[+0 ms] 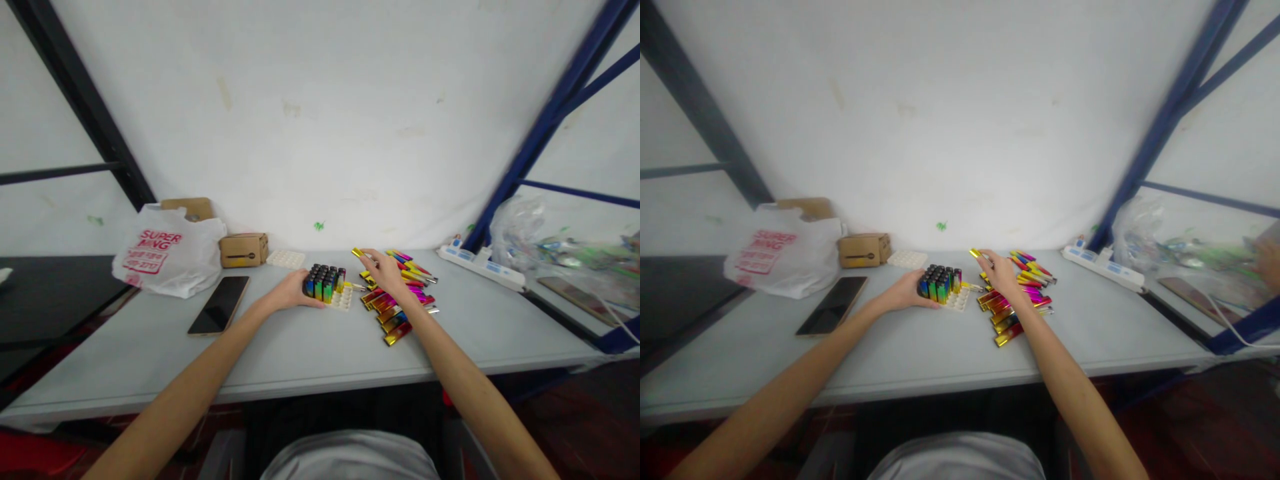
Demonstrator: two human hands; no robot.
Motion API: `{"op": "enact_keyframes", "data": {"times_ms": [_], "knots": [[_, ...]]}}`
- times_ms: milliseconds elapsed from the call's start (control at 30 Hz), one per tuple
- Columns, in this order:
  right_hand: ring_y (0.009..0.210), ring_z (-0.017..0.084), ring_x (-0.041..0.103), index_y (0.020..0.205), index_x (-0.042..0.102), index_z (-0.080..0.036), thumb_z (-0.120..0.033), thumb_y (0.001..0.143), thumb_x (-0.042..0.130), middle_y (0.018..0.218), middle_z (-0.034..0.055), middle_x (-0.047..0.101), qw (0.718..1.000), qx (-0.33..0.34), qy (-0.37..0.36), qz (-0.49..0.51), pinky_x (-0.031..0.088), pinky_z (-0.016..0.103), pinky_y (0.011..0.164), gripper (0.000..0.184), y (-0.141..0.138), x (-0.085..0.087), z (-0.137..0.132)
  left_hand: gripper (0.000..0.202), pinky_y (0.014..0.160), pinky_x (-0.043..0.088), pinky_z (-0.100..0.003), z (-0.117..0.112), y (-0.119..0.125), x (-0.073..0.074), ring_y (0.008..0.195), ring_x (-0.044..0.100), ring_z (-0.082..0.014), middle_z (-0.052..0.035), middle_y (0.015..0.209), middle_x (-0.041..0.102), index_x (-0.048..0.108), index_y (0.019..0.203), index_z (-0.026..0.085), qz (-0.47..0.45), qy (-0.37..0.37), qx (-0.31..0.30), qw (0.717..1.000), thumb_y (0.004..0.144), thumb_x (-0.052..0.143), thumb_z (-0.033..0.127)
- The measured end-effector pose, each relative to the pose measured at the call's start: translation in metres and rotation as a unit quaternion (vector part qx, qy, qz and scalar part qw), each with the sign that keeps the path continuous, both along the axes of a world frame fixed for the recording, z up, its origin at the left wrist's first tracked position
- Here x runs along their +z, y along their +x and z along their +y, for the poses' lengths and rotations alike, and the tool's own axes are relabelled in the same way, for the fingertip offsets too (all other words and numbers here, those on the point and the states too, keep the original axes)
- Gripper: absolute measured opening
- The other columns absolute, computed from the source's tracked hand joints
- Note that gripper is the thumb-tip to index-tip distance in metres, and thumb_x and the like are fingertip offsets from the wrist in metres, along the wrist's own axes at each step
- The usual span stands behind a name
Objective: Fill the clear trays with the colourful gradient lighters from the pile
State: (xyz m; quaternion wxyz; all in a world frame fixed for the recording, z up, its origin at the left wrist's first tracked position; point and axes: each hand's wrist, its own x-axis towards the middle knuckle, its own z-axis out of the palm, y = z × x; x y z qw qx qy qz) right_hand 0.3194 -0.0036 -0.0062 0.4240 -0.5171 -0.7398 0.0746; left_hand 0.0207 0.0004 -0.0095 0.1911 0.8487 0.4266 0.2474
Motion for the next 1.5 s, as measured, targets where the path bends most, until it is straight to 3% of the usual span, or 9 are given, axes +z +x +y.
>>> {"op": "enact_keyframes", "data": {"times_ms": [133, 300, 467, 600, 767, 967, 1100, 1267, 1500], "knots": [[0.058, 0.014, 0.046, 0.114, 0.066, -0.019, -0.056, 0.091, 0.061, 0.072, 0.0001, 0.063, 0.993, 0.035, -0.001, 0.115, 0.036, 0.025, 0.056, 0.044, -0.005, 0.008, -0.010, 0.077, 0.081, 0.055, -0.042, 0.001, -0.001, 0.000, 0.091, 0.067, -0.0323, -0.0072, 0.099, 0.073, 0.069, 0.104, 0.017, 0.010, 0.001, -0.006, 1.000, 0.051, 0.087, 0.070], [0.051, 0.011, 0.037, 0.091, 0.066, -0.018, -0.062, 0.086, 0.064, 0.059, -0.0049, 0.045, 0.956, 0.107, -0.079, 0.262, 0.030, 0.024, 0.048, 0.044, -0.014, 0.009, -0.016, 0.079, 0.083, 0.055, -0.043, 0.002, -0.001, -0.002, 0.094, 0.067, -0.0336, -0.0085, 0.102, 0.073, 0.068, 0.105, 0.016, 0.022, 0.001, -0.009, 1.000, 0.053, 0.085, 0.072], [0.060, 0.013, 0.049, 0.083, 0.062, -0.020, -0.069, 0.091, 0.054, 0.067, -0.0019, 0.052, 0.944, 0.158, -0.120, 0.263, 0.040, 0.025, 0.054, 0.050, -0.023, 0.004, -0.019, 0.079, 0.083, 0.054, -0.043, 0.001, 0.000, -0.004, 0.094, 0.067, -0.0334, -0.0085, 0.101, 0.072, 0.067, 0.105, 0.015, 0.016, 0.003, -0.001, 1.000, 0.053, 0.085, 0.072], [0.059, 0.013, 0.053, 0.091, 0.053, -0.024, -0.071, 0.091, 0.051, 0.068, -0.0033, 0.054, 0.894, 0.247, -0.174, 0.331, 0.049, 0.027, 0.060, 0.047, -0.032, 0.005, -0.024, 0.079, 0.084, 0.053, -0.042, 0.002, 0.002, -0.007, 0.095, 0.066, -0.0332, -0.0086, 0.100, 0.071, 0.066, 0.106, 0.016, 0.014, 0.007, 0.006, 1.000, 0.055, 0.085, 0.072], [0.042, 0.008, 0.018, 0.079, 0.043, -0.025, -0.079, 0.088, 0.042, 0.057, -0.0092, 0.026, 0.870, 0.197, -0.249, 0.378, 0.018, 0.020, 0.039, 0.055, -0.035, 0.007, -0.026, 0.079, 0.090, 0.052, -0.043, 0.003, 0.003, -0.009, 0.101, 0.065, -0.0342, -0.0100, 0.106, 0.069, 0.065, 0.111, 0.016, 0.003, 0.001, -0.010, 1.000, 0.058, 0.084, 0.070], [0.043, 0.009, 0.009, 0.063, 0.026, -0.026, -0.065, 0.092, 0.034, 0.052, -0.0085, 0.015, 0.872, 0.124, -0.254, 0.399, 0.010, 0.024, 0.040, 0.050, -0.035, 0.003, -0.026, 0.078, 0.089, 0.053, -0.044, 0.003, 0.003, -0.007, 0.100, 0.065, -0.0343, -0.0079, 0.104, 0.071, 0.066, 0.109, 0.017, 0.001, -0.008, 0.001, 1.000, 0.055, 0.085, 0.070], [0.042, 0.010, 0.013, 0.062, 0.027, -0.026, -0.055, 0.092, 0.034, 0.051, -0.0072, 0.018, 0.878, 0.106, -0.247, 0.396, 0.012, 0.024, 0.039, 0.042, -0.037, 0.001, -0.026, 0.079, 0.088, 0.053, -0.045, 0.002, 0.004, -0.006, 0.099, 0.065, -0.0351, -0.0096, 0.105, 0.072, 0.067, 0.108, 0.016, -0.005, -0.010, 0.005, 1.000, 0.054, 0.086, 0.070], [0.042, 0.011, 0.018, 0.065, 0.034, -0.025, -0.063, 0.094, 0.034, 0.052, -0.0067, 0.022, 0.889, 0.116, -0.244, 0.370, 0.016, 0.025, 0.039, 0.048, -0.038, -0.001, -0.025, 0.079, 0.088, 0.053, -0.044, 0.001, 0.004, -0.004, 0.098, 0.066, -0.0337, -0.0095, 0.106, 0.073, 0.067, 0.109, 0.017, -0.007, -0.010, 0.005, 1.000, 0.054, 0.086, 0.069], [0.053, 0.012, 0.039, 0.103, 0.060, -0.023, -0.075, 0.091, 0.044, 0.070, -0.0036, 0.043, 0.895, 0.189, -0.168, 0.368, 0.033, 0.024, 0.046, 0.055, -0.034, 0.006, -0.026, 0.079, 0.091, 0.053, -0.044, 0.006, 0.001, -0.004, 0.101, 0.067, -0.0337, -0.0082, 0.109, 0.073, 0.067, 0.114, 0.018, -0.015, -0.024, -0.017, 0.999, 0.055, 0.087, 0.067]]}}
